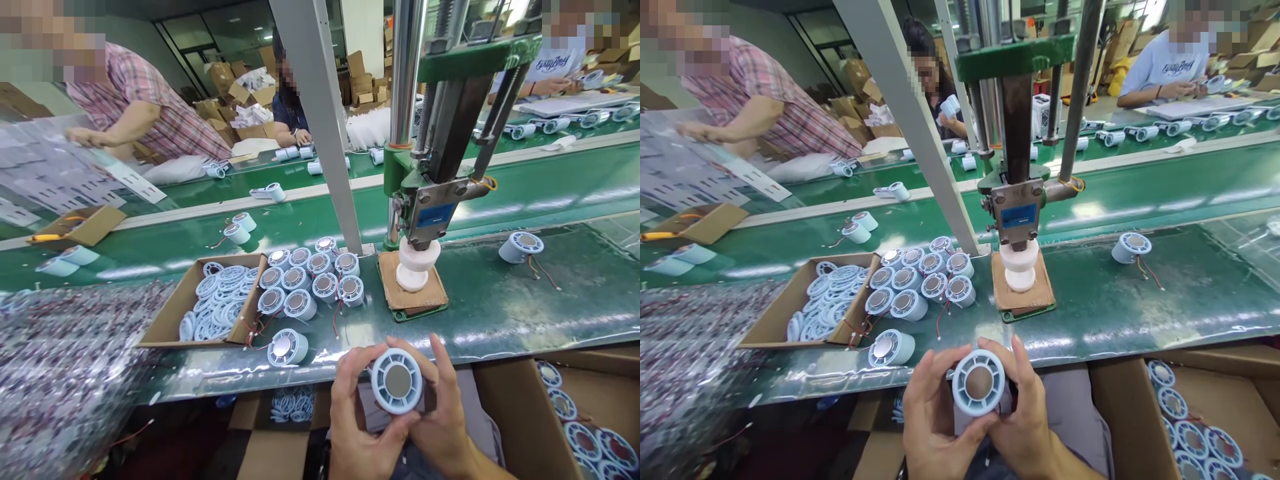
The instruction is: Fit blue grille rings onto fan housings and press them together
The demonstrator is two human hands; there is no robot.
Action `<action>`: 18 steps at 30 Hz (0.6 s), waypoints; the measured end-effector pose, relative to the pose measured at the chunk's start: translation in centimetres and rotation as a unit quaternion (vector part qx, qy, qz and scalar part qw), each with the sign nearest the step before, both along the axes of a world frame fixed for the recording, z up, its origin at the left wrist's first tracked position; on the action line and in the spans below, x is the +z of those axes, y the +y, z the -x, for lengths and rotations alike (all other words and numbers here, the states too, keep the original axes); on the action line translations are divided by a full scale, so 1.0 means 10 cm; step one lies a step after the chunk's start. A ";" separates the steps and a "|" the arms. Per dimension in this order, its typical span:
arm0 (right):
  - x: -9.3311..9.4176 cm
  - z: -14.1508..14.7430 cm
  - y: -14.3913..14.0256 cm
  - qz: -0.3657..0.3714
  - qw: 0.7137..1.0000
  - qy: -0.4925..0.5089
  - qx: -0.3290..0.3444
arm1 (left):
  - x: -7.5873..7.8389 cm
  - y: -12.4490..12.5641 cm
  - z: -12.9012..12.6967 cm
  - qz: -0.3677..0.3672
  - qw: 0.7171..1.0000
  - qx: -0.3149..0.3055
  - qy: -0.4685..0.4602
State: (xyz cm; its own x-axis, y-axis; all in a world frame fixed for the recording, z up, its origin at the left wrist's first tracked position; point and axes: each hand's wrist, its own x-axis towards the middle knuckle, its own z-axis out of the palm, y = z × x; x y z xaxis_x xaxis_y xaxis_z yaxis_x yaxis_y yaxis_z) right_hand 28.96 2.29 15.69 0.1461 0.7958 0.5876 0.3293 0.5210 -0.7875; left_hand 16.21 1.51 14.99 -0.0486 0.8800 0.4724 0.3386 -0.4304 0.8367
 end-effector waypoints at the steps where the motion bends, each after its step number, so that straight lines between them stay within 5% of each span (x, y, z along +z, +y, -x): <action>1: 0.01 0.00 0.00 -0.002 1.000 -0.003 0.002 | 0.02 0.00 0.00 -0.003 1.000 -0.002 0.000; 9: 0.08 -0.02 0.03 -0.036 0.997 -0.057 -0.029 | 0.23 0.03 -0.10 0.082 0.984 -0.037 -0.157; 18: 0.06 -0.03 0.06 -0.087 0.988 -0.107 -0.066 | 0.26 0.02 -0.14 0.116 0.954 -0.037 -0.275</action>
State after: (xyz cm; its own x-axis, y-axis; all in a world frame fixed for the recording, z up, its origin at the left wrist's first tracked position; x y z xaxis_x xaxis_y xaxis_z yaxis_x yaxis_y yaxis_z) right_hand 29.29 2.86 16.24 0.0998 0.6621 0.7427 0.5524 0.5840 -0.5948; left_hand 17.61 1.71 17.56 -0.1658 0.9686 0.1854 -0.2036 -0.2175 0.9546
